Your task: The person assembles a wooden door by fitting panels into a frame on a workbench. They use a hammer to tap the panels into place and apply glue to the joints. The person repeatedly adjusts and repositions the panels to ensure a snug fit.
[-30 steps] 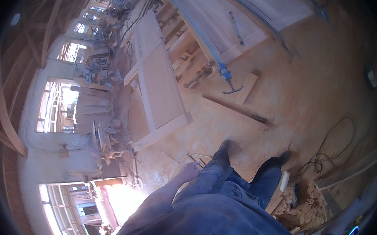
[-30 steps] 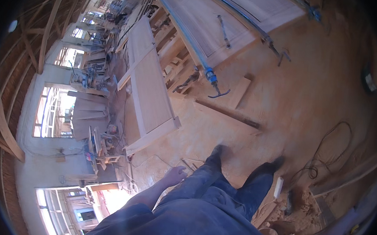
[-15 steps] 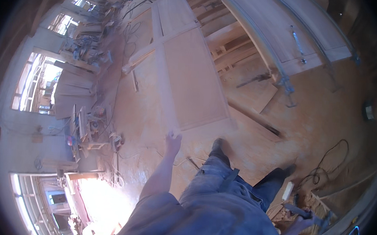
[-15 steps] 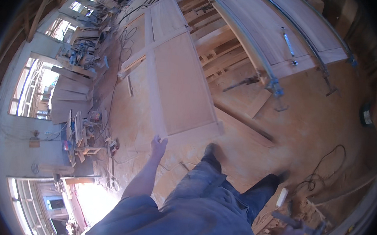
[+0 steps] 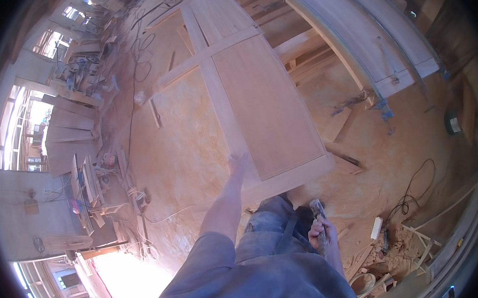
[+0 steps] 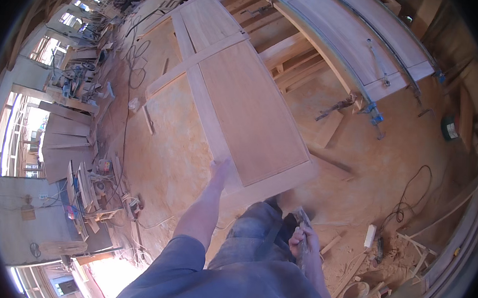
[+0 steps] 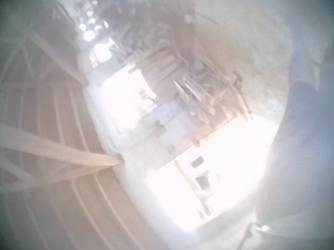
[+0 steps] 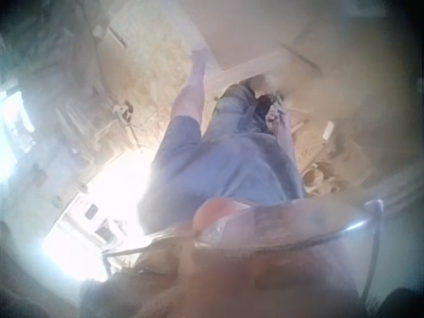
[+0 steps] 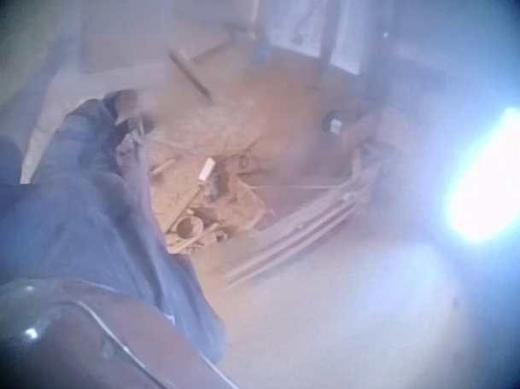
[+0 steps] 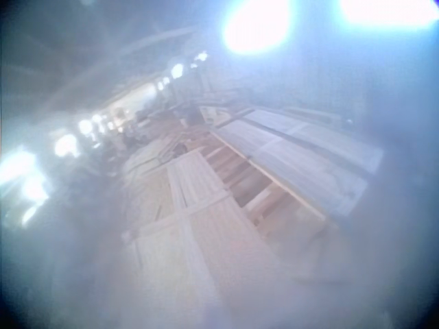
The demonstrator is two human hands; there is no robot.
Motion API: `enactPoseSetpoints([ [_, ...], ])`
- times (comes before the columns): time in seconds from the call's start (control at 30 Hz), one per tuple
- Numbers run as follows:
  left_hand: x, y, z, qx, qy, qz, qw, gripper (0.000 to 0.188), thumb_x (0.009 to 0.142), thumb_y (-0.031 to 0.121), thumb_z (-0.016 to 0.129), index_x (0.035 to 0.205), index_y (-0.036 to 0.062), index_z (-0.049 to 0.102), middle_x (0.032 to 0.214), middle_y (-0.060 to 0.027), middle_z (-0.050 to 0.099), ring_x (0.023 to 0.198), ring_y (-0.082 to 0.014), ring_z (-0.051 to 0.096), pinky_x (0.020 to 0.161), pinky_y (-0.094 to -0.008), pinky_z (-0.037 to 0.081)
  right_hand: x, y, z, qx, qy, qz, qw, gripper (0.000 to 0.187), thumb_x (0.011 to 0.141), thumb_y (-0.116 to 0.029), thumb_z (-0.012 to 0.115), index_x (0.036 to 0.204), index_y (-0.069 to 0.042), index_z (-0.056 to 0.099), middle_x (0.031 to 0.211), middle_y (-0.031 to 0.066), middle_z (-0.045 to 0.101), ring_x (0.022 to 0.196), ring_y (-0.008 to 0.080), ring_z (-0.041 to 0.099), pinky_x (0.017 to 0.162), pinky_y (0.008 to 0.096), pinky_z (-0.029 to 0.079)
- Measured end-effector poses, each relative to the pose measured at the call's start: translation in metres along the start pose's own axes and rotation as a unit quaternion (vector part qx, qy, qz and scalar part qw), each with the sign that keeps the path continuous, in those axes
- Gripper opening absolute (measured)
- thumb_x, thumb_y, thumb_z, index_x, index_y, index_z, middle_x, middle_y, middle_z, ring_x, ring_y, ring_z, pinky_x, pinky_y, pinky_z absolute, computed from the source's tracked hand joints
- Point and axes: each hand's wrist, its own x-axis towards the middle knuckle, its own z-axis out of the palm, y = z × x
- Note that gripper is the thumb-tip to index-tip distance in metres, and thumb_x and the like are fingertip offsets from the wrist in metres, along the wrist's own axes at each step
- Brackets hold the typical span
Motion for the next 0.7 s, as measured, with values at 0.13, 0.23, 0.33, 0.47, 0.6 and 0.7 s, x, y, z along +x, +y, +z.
enactPoseSetpoints([
  [0.13, 0.052, -0.001, -0.009, -0.109, 0.003, 0.035, 0.993, 0.070, 0.086, 0.039, 0.079, 0.133, -0.0068, 0.057, 0.125, -0.0164, 0.067, 0.115, -0.0254, 0.063, 0.097, -0.0383, 0.051, 0.013, 0.033, -0.052, -0.016, 0.030, -0.006, 0.999, 0.011, 0.092, -0.013, 0.059, 0.083, -0.012, 0.053, 0.058, -0.0007, 0.047, 0.049, 0.0118, 0.050, 0.050, 0.0313, 0.044],
  [0.23, 0.080, 0.014, -0.012, -0.160, -0.042, 0.031, 0.986, 0.068, 0.085, 0.040, 0.080, 0.131, -0.0070, 0.059, 0.125, -0.0175, 0.068, 0.114, -0.0255, 0.064, 0.095, -0.0386, 0.052, 0.036, 0.051, -0.071, -0.003, 0.098, -0.039, 0.994, 0.011, 0.092, -0.012, 0.057, 0.082, -0.012, 0.052, 0.057, 0.0000, 0.047, 0.049, 0.0132, 0.050, 0.051, 0.0322, 0.044],
  [0.33, 0.110, -0.015, -0.015, -0.202, -0.075, 0.024, 0.976, 0.066, 0.088, 0.040, 0.078, 0.130, -0.0070, 0.059, 0.124, -0.0154, 0.068, 0.112, -0.0224, 0.064, 0.094, -0.0380, 0.052, 0.064, 0.091, -0.042, 0.055, 0.142, -0.032, 0.988, 0.012, 0.092, -0.011, 0.056, 0.080, -0.012, 0.052, 0.057, -0.0004, 0.047, 0.049, 0.0137, 0.049, 0.052, 0.0322, 0.044],
  [0.47, 0.076, 0.023, 0.003, -0.235, -0.044, 0.014, 0.971, 0.063, 0.088, 0.038, 0.078, 0.128, -0.0086, 0.061, 0.126, -0.0209, 0.067, 0.114, -0.0292, 0.065, 0.098, -0.0410, 0.051, 0.102, 0.121, 0.042, 0.084, 0.053, -0.030, 0.995, 0.016, 0.093, -0.013, 0.056, 0.077, -0.013, 0.051, 0.060, -0.0036, 0.046, 0.050, 0.0108, 0.048, 0.053, 0.0308, 0.042],
  [0.6, 0.069, 0.040, -0.009, -0.199, -0.005, -0.014, 0.980, 0.070, 0.086, 0.039, 0.080, 0.131, -0.0099, 0.058, 0.126, -0.0229, 0.067, 0.114, -0.0313, 0.065, 0.098, -0.0416, 0.051, 0.089, 0.113, 0.026, 0.057, -0.016, 0.005, 0.998, 0.021, 0.094, -0.017, 0.057, 0.074, -0.015, 0.051, 0.061, -0.0065, 0.045, 0.050, 0.0084, 0.047, 0.054, 0.0301, 0.042],
  [0.7, 0.084, 0.020, -0.006, -0.220, -0.008, 0.006, 0.975, 0.075, 0.085, 0.039, 0.081, 0.134, -0.0110, 0.054, 0.126, -0.0235, 0.066, 0.115, -0.0322, 0.065, 0.098, -0.0411, 0.051, 0.081, 0.112, -0.012, 0.048, 0.010, -0.028, 0.998, 0.023, 0.092, -0.019, 0.057, 0.071, -0.016, 0.048, 0.060, -0.0065, 0.042, 0.050, 0.0091, 0.044, 0.055, 0.0309, 0.041],
])
